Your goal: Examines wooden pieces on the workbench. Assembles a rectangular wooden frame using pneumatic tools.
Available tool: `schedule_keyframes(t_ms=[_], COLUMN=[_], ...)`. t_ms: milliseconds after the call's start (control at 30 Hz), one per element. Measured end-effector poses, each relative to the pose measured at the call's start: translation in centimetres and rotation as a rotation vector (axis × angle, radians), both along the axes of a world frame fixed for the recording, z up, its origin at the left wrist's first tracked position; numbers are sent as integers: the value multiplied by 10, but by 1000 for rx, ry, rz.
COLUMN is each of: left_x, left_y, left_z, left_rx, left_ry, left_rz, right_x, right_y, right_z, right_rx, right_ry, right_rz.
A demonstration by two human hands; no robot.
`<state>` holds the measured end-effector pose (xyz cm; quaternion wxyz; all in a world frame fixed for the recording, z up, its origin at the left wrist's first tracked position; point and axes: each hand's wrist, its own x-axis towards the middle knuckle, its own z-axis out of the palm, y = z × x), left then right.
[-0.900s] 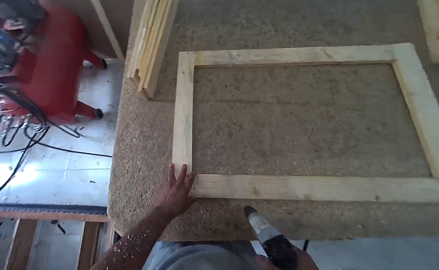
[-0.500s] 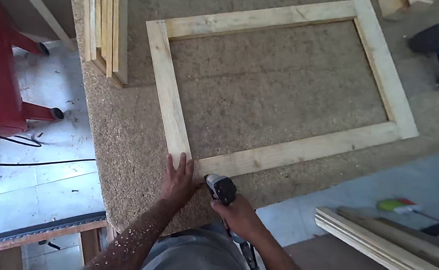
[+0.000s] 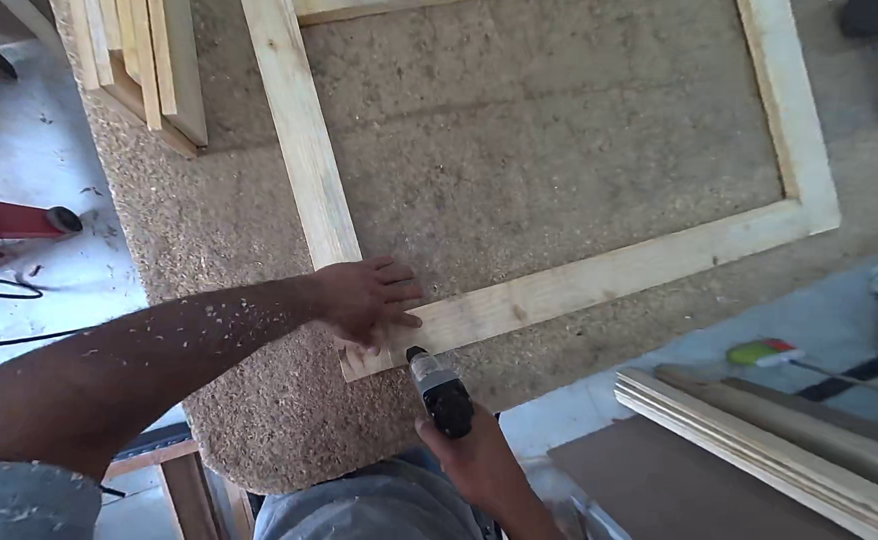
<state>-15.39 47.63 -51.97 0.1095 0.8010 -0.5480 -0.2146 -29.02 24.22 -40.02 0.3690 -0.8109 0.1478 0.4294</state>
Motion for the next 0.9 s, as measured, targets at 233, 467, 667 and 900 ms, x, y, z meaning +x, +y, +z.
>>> schedule_keyframes(t_ms=[233, 467, 667, 900], left_x=[5, 4, 4, 5], left_y=[4, 4, 2, 2], left_z=[-11, -10, -8, -8], left_rx=[-35, -88, -89, -79], left_ry=[22, 45, 69, 57], left_rz=[-5, 42, 67, 61], right_x=[-16, -18, -24, -26], right_y=[1, 6, -3, 8], right_z=[31, 9, 9, 4], right_rx=[18, -29, -25, -23], right_ry=[-66, -42, 66, 101], right_rz=[-5, 128, 141, 137])
